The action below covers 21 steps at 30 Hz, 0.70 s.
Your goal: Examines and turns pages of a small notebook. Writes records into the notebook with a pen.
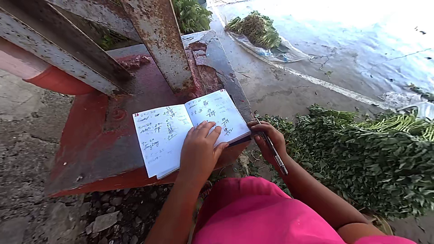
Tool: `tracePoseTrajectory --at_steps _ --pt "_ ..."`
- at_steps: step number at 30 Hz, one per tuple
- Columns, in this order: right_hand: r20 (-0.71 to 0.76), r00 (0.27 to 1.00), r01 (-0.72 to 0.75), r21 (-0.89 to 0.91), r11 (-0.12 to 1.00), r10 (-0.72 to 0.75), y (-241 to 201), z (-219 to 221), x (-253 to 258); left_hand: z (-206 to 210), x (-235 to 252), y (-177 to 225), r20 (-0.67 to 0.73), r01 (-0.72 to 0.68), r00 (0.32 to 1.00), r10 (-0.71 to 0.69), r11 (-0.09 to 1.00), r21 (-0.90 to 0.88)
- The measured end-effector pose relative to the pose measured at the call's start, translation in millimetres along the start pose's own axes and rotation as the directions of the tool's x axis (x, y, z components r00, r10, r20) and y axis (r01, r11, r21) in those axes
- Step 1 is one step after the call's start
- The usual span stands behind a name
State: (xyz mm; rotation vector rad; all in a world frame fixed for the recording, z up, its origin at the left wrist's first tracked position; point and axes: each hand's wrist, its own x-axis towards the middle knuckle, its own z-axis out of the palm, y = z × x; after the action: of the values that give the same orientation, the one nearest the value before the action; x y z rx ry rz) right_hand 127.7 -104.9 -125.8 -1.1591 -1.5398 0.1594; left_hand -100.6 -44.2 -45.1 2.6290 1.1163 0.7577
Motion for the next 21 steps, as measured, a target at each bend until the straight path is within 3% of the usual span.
tracePoseTrajectory --at_steps 6,12,16,21 --pt "-0.005 1.000 0.009 -0.023 1.000 -0.009 1 0 0 3 -2 -9 -0.010 -0.097 0.995 0.098 0.995 0.037" --pt "-0.011 1.000 0.008 -0.015 1.000 -0.008 4 0 1 5 -7 -14 -0.077 -0.088 0.993 0.086 0.996 -0.024" --pt "-0.011 1.000 0.008 0.003 1.000 -0.008 3 1 1 13 -26 -14 -0.306 -0.055 0.952 0.006 0.987 -0.150" --pt "-0.017 1.000 0.004 0.027 1.000 -0.004 4 1 0 19 -54 -13 -0.548 0.010 0.816 -0.181 0.954 -0.301"
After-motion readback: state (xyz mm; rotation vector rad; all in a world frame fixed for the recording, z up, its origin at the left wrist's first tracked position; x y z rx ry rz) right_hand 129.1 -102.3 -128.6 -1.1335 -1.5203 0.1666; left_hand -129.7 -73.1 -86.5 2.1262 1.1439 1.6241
